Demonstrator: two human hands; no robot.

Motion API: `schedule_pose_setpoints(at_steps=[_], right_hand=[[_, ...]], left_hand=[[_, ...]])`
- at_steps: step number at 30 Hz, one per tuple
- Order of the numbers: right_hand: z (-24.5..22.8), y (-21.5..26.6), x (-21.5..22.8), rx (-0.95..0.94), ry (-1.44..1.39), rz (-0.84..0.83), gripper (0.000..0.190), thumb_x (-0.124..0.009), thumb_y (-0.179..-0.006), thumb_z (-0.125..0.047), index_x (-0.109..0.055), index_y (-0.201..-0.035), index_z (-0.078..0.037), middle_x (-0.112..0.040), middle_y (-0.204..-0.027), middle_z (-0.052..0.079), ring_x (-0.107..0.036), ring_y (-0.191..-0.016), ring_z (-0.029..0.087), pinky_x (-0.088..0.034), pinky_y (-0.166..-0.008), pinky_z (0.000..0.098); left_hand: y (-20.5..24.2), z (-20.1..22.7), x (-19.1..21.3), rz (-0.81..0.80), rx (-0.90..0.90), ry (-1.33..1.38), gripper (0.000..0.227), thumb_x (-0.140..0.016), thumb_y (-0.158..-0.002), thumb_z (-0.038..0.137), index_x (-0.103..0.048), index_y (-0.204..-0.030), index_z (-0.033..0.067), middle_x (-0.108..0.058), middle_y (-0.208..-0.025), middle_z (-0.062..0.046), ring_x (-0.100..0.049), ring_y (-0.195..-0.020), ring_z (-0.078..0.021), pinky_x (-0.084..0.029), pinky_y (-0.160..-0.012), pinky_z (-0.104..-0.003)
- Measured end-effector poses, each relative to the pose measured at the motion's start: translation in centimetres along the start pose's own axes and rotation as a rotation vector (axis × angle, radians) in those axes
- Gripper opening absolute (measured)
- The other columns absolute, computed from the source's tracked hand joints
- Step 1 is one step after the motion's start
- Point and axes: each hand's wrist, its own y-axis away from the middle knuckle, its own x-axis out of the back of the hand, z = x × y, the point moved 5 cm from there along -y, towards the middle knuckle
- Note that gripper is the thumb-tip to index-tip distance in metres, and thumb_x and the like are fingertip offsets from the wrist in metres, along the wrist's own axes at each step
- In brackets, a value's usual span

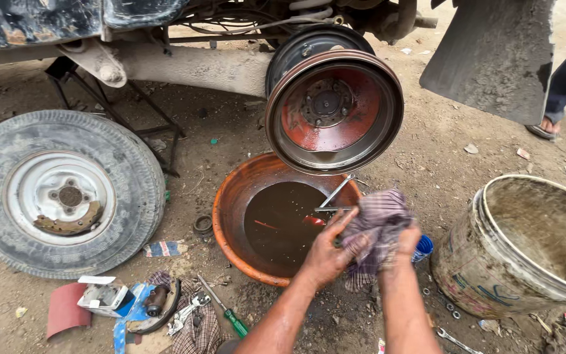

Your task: The person cleans and lubricates a brake drum. They sand the inner surface of the drum with sandpaper, apply a blue liquid from a small container, and wipe the components with a cloth.

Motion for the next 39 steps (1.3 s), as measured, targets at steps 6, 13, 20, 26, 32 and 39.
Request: schedule_pose_setpoints(at_steps=[6, 13, 20, 26, 32, 39], right_hand=[[4.4, 14.9, -15.4, -0.293, 0.196, -0.318, 0.104, -0.026, -0.089, -0.082, -0.045, -0.152, -0.002, -0.058, -0.146, 0.014, -0.051, -0.135, 0.027, -0.035, -0.118, 0.0388], [2.5, 18.0, -17.1, -0.468, -0.123, -0.538, 0.128, -0.032, -0.068, -0.098, -0.017, -0.163, -0.012, -0.040, -0.161, 0.019, -0.039, -0.147, 0.033, -0.027, -0.121, 0.0405], [-1.2, 7.7, -7.9, -0.024, -0.664, -0.186, 0.120, -0.040, -0.081, -0.094, -0.028, -0.163, -0.008, -0.048, -0.154, 0.026, -0.051, -0.137, 0.037, -0.043, -0.117, 0.0521], [4.2, 16.1, -15.1, -0.263, -0.243, -0.418, 0.122, -0.041, -0.076, -0.093, -0.028, -0.161, -0.007, -0.043, -0.159, 0.023, -0.049, -0.139, 0.040, -0.033, -0.120, 0.0530], [2.1, 16.3, -16.6, -0.328, -0.266, -0.430, 0.093, -0.046, -0.084, -0.079, -0.050, -0.142, -0.007, -0.060, -0.140, 0.020, -0.060, -0.124, 0.035, -0.043, -0.106, 0.0484], [5.3, 7.9, -9.1, 0.382, 1.045, -0.208, 0.019, -0.067, -0.093, -0.024, -0.068, -0.108, -0.013, -0.072, -0.099, 0.008, -0.067, -0.089, 0.022, -0.054, -0.079, 0.0392]], left_hand=[[-0.6, -4.2, 4.3, 0.619, 0.566, 0.006, 0.042, -0.073, -0.082, 0.016, -0.059, -0.121, 0.0083, -0.075, -0.097, -0.012, -0.073, -0.089, -0.0268, -0.057, -0.081, -0.043], [-2.7, -13.0, 8.7, 0.756, 0.589, 0.476, 0.026, -0.056, -0.085, -0.003, -0.068, -0.108, -0.0007, -0.071, -0.086, -0.013, -0.064, -0.066, -0.0231, -0.053, -0.056, -0.041], [-0.9, -6.9, -2.9, 0.304, 0.654, 0.570, 0.052, -0.072, -0.099, 0.020, -0.045, -0.143, 0.0135, -0.062, -0.130, 0.000, -0.060, -0.119, -0.0203, -0.048, -0.095, -0.039], [0.0, -13.6, 2.6, 0.640, 0.706, 0.188, 0.040, -0.071, -0.085, 0.024, -0.058, -0.113, -0.0013, -0.072, -0.106, -0.019, -0.072, -0.100, -0.0303, -0.056, -0.088, -0.042], [-3.3, -11.1, 6.5, 0.799, 0.508, 0.523, 0.018, -0.068, -0.091, 0.002, -0.060, -0.108, 0.0038, -0.071, -0.097, -0.009, -0.066, -0.080, -0.0160, -0.055, -0.073, -0.035], [-2.4, -7.7, -1.6, 0.200, 0.458, -0.023, 0.033, -0.074, -0.086, 0.007, -0.063, -0.116, 0.0164, -0.070, -0.101, -0.009, -0.066, -0.090, -0.0163, -0.052, -0.083, -0.037]])
